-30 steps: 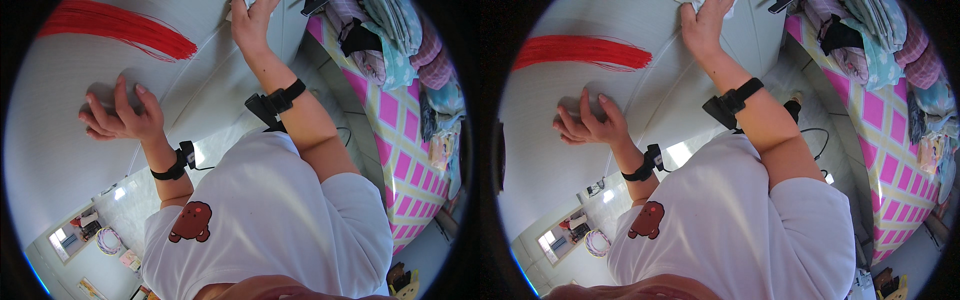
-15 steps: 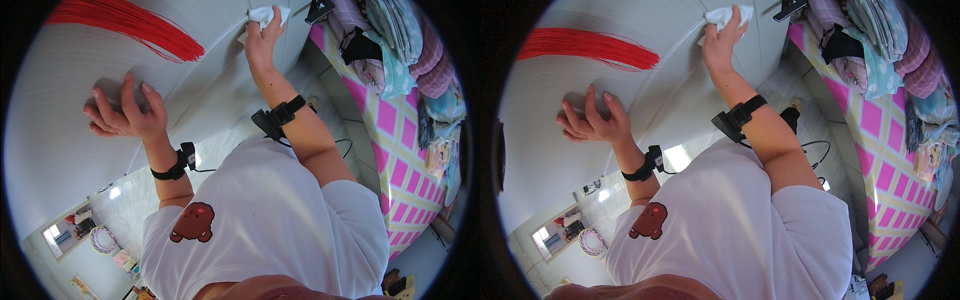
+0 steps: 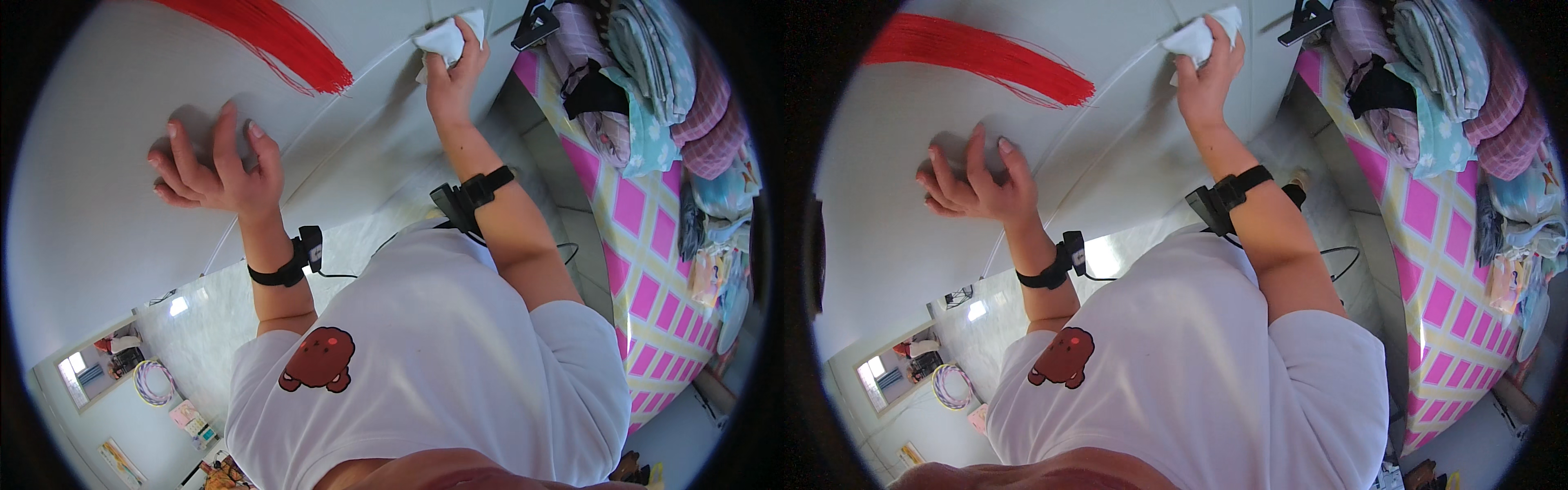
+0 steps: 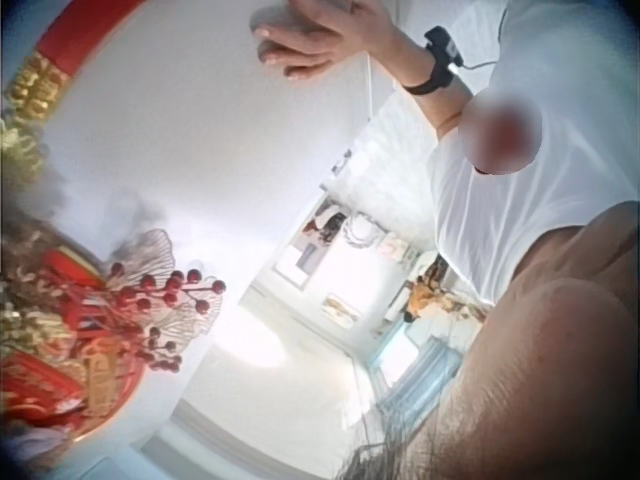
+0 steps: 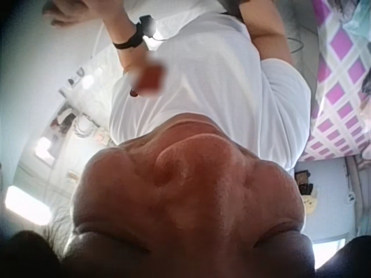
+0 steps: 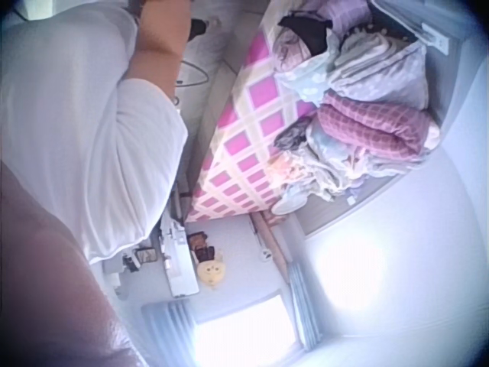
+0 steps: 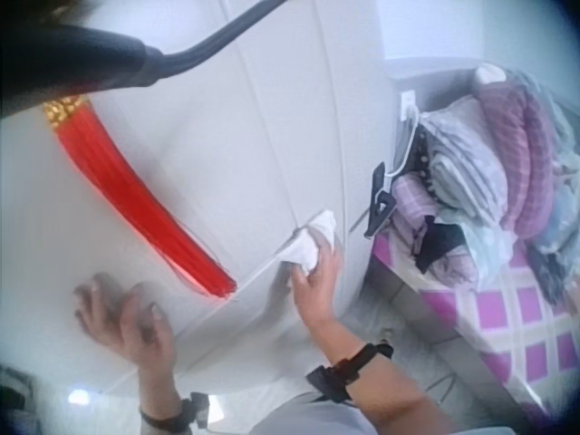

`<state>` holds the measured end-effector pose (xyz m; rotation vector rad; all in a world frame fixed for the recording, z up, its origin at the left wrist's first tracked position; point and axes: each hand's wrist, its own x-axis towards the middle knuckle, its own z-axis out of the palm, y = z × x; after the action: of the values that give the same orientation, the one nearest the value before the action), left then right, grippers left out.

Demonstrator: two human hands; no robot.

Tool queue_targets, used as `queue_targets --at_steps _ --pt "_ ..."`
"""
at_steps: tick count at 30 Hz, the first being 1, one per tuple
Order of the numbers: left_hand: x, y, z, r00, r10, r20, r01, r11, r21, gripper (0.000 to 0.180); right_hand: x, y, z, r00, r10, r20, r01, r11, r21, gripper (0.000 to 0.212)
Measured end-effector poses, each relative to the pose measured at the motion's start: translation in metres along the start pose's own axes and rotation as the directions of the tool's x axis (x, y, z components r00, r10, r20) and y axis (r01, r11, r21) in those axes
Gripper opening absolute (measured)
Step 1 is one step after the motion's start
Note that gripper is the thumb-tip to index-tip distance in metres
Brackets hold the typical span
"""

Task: The person wipes the surface and edges of a door using a white cloth, moving around a decorative red and gold hanging ornament.

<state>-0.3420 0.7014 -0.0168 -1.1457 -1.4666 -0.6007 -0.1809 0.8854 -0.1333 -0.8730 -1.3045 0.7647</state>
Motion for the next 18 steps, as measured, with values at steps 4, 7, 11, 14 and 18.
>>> queue_targets --at_steps 4,7,11,14,18 --pt "0.002 0.002 0.002 1.0 -0.002 -0.003 0.002 1.0 -0.015 0.025 -0.02 -0.033 0.001 0.958 -0.247 0.148 0.258 0.964 -0.057 0.058" --pt "0.002 0.001 0.0 1.0 -0.006 -0.002 0.006 1.0 -0.023 0.025 -0.048 -0.032 -0.001 0.879 -0.374 0.296 0.401 0.915 -0.035 0.06" --pt "0.003 0.002 -0.002 1.0 0.005 -0.001 -0.005 1.0 -0.014 0.024 -0.031 -0.021 -0.001 0.875 -0.392 0.284 0.413 0.911 -0.015 0.054" --pt "0.003 0.004 -0.003 1.0 -0.004 0.012 0.004 1.0 -0.008 0.024 0.009 -0.004 -0.005 0.947 -0.307 0.098 0.312 0.949 -0.043 0.049" --pt "0.003 0.004 0.001 1.0 -0.015 -0.022 0.014 1.0 -0.017 0.023 0.001 -0.008 -0.001 0.983 -0.184 0.025 0.186 0.98 -0.071 0.05"
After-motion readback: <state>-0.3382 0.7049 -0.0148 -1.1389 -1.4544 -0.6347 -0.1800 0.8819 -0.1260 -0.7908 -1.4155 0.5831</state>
